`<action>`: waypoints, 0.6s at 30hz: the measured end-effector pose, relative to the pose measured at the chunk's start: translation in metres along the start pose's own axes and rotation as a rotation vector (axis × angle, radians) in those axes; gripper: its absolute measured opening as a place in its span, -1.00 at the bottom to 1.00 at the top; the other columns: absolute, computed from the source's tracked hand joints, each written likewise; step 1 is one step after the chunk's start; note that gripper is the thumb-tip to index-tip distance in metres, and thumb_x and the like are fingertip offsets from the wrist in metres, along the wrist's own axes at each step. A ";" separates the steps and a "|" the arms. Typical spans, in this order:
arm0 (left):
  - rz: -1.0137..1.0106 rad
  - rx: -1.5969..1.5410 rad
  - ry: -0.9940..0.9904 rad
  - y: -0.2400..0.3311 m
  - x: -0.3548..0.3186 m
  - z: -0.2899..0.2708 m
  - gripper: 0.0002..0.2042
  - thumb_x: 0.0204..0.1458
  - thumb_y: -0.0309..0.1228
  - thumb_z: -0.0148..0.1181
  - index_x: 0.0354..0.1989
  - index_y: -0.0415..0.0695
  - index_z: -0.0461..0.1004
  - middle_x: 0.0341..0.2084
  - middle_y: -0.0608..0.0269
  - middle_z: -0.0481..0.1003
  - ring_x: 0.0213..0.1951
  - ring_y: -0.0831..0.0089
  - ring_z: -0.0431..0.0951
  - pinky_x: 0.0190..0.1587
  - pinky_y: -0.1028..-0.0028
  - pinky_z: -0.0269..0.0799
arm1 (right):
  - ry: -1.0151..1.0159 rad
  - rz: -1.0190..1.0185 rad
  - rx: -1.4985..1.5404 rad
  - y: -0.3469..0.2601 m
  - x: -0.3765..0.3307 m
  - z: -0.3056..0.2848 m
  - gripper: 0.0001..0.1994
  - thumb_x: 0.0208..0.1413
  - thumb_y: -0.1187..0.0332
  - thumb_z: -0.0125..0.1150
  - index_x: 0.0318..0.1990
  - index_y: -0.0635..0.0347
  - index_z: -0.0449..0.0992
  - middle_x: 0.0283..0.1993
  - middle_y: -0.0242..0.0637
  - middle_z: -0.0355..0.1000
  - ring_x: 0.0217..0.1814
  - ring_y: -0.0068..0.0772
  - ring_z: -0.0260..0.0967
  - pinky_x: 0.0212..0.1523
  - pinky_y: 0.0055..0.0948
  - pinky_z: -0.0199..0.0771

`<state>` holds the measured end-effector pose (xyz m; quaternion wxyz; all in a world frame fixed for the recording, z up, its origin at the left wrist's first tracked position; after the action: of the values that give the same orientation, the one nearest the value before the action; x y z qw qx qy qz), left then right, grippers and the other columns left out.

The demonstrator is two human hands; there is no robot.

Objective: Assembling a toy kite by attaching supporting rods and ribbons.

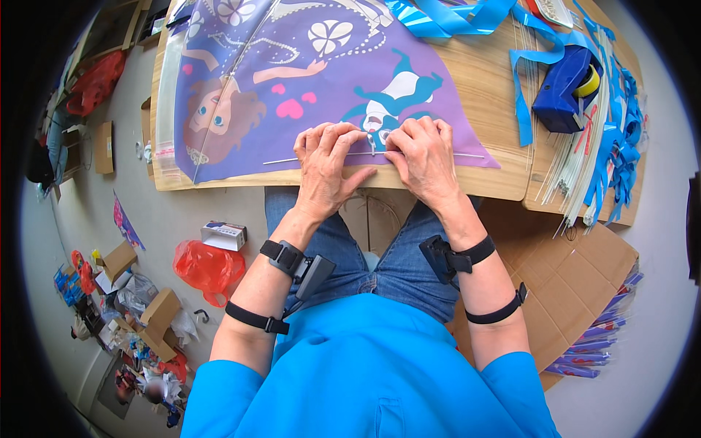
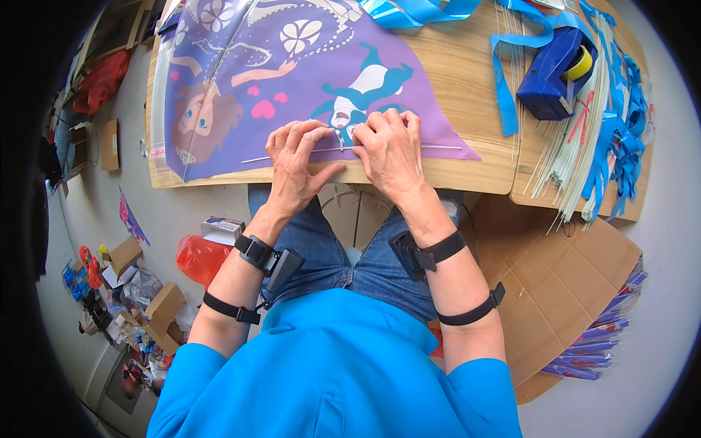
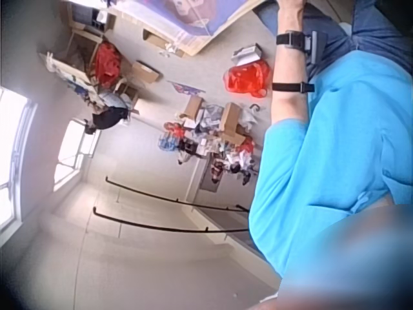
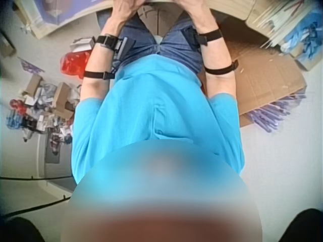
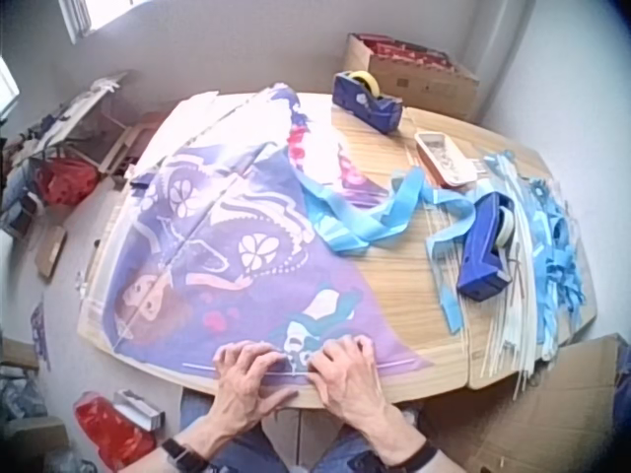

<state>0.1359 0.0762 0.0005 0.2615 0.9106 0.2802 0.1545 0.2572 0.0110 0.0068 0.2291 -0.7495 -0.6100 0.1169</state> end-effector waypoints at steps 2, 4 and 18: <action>-0.001 0.003 -0.003 0.000 0.000 0.000 -0.43 -0.29 -0.25 0.45 -0.02 0.01 0.41 -0.05 0.35 0.37 0.09 0.28 0.27 0.16 0.21 0.00 | -0.001 0.006 0.001 0.000 0.000 0.000 -0.83 -0.15 0.42 0.37 -0.36 0.06 0.52 -0.33 -0.38 0.36 -0.12 -0.30 0.30 0.02 -0.17 0.11; -0.018 -0.006 -0.018 -0.002 0.000 0.001 -0.43 -0.29 -0.24 0.44 -0.02 0.01 0.41 -0.05 0.35 0.37 0.09 0.28 0.27 0.17 0.20 -0.01 | -0.001 0.012 0.005 0.000 0.001 0.000 -0.83 -0.15 0.42 0.37 -0.37 0.06 0.52 -0.33 -0.38 0.35 -0.12 -0.30 0.30 0.01 -0.17 0.12; -0.056 -0.032 -0.033 -0.003 0.001 0.001 -0.49 -0.26 -0.23 0.44 -0.04 0.04 0.46 -0.05 0.38 0.36 0.11 0.30 0.25 0.21 0.18 -0.05 | -0.015 0.029 -0.012 0.003 0.003 0.002 -0.85 -0.17 0.42 0.38 -0.39 0.06 0.53 -0.34 -0.40 0.36 -0.13 -0.31 0.31 0.00 -0.16 0.13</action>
<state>0.1359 0.0788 -0.0018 0.2848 0.9005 0.2988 0.1364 0.2590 0.0141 0.0037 0.2180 -0.7589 -0.6014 0.1223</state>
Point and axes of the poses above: each hand's wrist, its own x-axis towards the middle knuckle, its own z-axis out of the palm, y = z × x, the point moved 8 cm from there along x, towards the middle knuckle
